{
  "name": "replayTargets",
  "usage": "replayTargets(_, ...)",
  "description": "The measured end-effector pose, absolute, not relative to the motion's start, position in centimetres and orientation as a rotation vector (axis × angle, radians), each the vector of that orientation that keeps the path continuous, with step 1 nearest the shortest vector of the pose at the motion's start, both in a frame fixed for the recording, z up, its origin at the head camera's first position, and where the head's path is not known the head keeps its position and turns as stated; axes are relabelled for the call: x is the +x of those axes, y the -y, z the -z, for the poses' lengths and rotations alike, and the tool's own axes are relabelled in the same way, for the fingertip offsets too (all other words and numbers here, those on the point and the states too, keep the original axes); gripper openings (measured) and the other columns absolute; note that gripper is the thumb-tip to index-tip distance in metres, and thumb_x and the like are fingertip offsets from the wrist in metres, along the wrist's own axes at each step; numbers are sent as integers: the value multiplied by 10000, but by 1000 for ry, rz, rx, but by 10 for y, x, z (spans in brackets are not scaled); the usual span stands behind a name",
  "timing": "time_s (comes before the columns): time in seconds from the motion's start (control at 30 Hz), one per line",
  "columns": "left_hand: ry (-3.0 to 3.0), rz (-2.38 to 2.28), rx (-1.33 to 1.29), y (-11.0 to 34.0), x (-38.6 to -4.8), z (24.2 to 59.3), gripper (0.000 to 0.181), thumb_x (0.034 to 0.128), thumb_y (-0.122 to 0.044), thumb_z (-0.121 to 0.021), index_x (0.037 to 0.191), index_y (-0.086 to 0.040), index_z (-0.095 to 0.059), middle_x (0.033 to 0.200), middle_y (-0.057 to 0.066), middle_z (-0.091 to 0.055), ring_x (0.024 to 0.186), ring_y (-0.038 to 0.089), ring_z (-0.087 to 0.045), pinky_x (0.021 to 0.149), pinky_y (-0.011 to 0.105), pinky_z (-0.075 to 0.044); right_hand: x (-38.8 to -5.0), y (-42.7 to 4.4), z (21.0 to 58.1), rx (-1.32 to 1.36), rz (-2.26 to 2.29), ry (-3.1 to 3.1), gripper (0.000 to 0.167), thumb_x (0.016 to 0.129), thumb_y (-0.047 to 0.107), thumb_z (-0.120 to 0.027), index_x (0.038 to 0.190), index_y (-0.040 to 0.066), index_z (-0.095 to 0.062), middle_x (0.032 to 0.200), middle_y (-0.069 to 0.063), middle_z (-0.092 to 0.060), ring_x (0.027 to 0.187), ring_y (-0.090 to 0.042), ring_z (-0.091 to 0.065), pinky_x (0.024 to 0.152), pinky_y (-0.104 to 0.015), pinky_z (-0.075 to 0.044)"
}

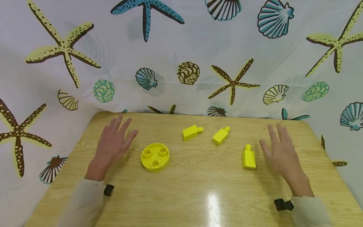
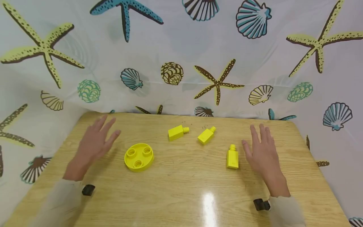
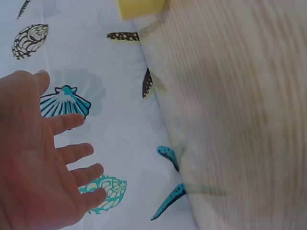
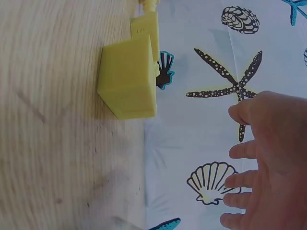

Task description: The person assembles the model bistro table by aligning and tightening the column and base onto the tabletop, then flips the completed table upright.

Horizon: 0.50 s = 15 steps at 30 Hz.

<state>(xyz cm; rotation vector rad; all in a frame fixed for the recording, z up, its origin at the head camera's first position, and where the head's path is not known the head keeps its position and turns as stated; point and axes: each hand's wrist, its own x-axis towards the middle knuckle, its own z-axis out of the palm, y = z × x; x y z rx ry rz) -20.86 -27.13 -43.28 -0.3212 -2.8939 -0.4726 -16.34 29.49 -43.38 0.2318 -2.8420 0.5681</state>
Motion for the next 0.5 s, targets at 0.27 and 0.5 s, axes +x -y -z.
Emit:
replayTargets(0.27,2834,872,-361,247,-184,443,653,1098,-470,-415,1631,-119,-281,1693,216,-95,1504,505,-159,1129,754,-225,-152,-279,448,211,-883,2772,666,1102,376,-450,1642,78,-199,1673,-256,-99,1475,-555,-169,992,-833,-302)
replayTargets(0.5,2823,1135,-350,235,-174,451,706,1075,-451,-506,1646,-140,-231,1687,209,-102,1507,493,-160,1141,751,-210,-149,-270,451,185,-1050,2699,640,1097,341,-477,1595,-5,-275,1555,-317,-311,1359,-530,-375,1035,-739,-372)
